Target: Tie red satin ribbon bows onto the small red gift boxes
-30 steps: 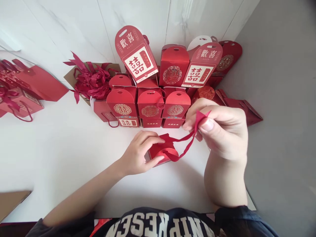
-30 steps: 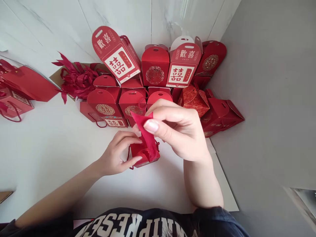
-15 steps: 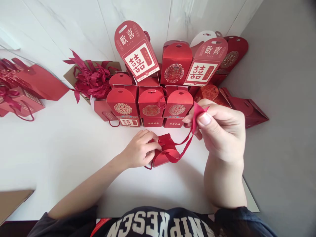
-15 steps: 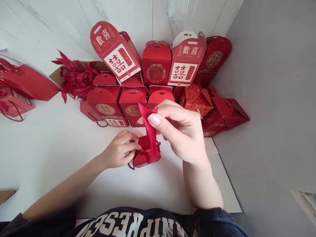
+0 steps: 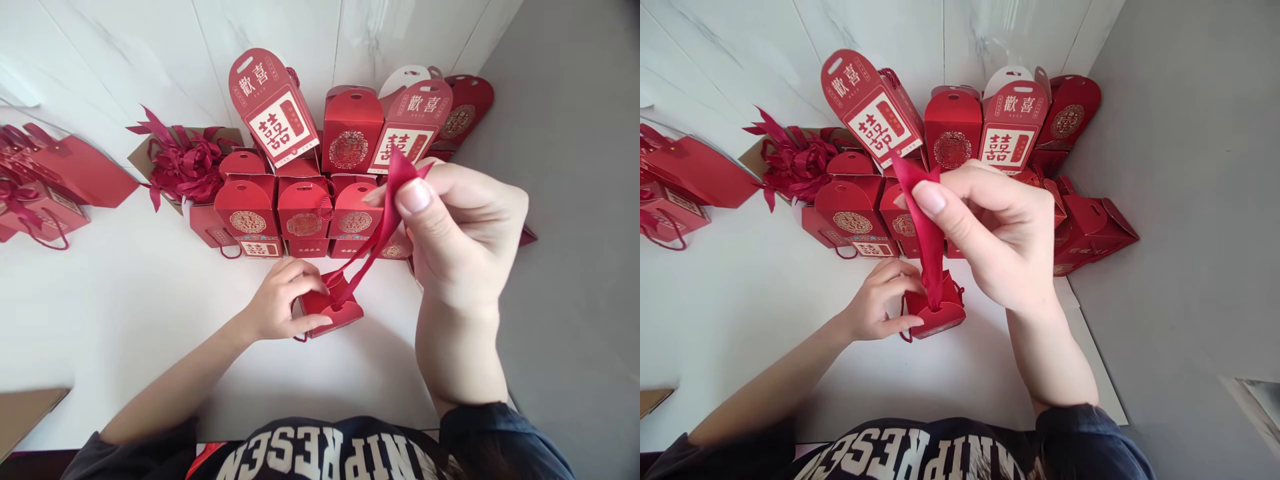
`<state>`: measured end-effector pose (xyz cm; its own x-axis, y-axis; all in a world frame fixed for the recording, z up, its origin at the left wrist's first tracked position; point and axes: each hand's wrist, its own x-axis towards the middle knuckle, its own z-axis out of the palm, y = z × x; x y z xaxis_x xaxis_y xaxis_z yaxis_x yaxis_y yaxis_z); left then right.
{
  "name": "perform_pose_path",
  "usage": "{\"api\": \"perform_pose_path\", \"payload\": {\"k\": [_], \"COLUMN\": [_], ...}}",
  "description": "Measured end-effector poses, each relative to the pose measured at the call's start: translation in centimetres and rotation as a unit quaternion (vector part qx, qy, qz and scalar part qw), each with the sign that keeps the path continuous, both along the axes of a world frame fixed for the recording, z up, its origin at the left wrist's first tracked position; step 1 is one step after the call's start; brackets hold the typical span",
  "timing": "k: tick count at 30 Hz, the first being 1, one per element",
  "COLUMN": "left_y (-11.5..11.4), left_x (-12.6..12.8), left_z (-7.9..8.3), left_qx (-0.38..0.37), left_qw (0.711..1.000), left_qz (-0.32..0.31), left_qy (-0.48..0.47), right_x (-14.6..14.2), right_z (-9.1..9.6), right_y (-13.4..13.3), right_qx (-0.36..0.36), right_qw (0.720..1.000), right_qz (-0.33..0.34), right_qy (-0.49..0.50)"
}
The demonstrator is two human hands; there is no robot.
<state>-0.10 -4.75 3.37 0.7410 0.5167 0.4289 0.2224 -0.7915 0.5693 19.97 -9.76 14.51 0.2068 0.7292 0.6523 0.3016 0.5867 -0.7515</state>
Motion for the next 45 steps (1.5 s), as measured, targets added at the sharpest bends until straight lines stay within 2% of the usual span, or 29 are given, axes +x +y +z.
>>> {"api": "perform_pose_path", "payload": {"k": [4,7,9,14,18,21,24,31,37,42,45], "left_y": [-1.5,-2.3,-2.3,-1.6,-1.3,-1.1,-1.0,-0.8,-0.3,-0.4,-0.2], "left_x": [1.3,2.2,2.4,2.2,2.4,2.7,2.9,2.6,2.3,2.5,2.7], "left_z": [0.8,0.4,-0.2,-1.5,-2.0,-2.4,-2.5,-2.4,-1.9,-2.1,-2.5], "left_qx": [-0.084,-0.113,-0.135,-0.209,-0.233,-0.223,-0.195,-0.164,-0.192,-0.305,-0.277], "left_qw": [0.992,0.984,0.982,0.976,0.971,0.973,0.979,0.985,0.978,0.952,0.96], "left_qz": [0.087,0.118,0.108,0.025,0.036,0.055,0.041,-0.008,-0.04,-0.016,0.022], "left_qy": [0.038,0.068,0.073,0.061,0.042,0.025,0.032,0.053,0.071,-0.023,-0.048], "right_x": [-0.1,-0.5,-0.6,-0.5,-0.5,-0.4,-0.2,0.2,0.3,0.4,0.3], "right_z": [0.6,0.9,0.8,0.0,0.0,0.0,-0.5,-1.8,-2.0,-1.6,-1.1], "right_y": [0.1,0.1,0.3,0.9,1.2,1.4,1.8,2.9,2.8,2.0,1.5], "right_qx": [-0.009,0.007,0.022,0.017,0.03,0.038,0.038,0.026,0.037,0.049,0.06], "right_qw": [1.0,0.999,0.999,0.999,0.997,0.994,0.992,0.996,0.997,0.994,0.993], "right_qz": [0.016,0.017,0.014,0.005,-0.036,-0.073,-0.092,-0.082,-0.065,-0.098,-0.102], "right_qy": [-0.011,-0.033,-0.046,-0.049,-0.059,-0.072,-0.073,-0.021,-0.013,-0.008,-0.014]}}
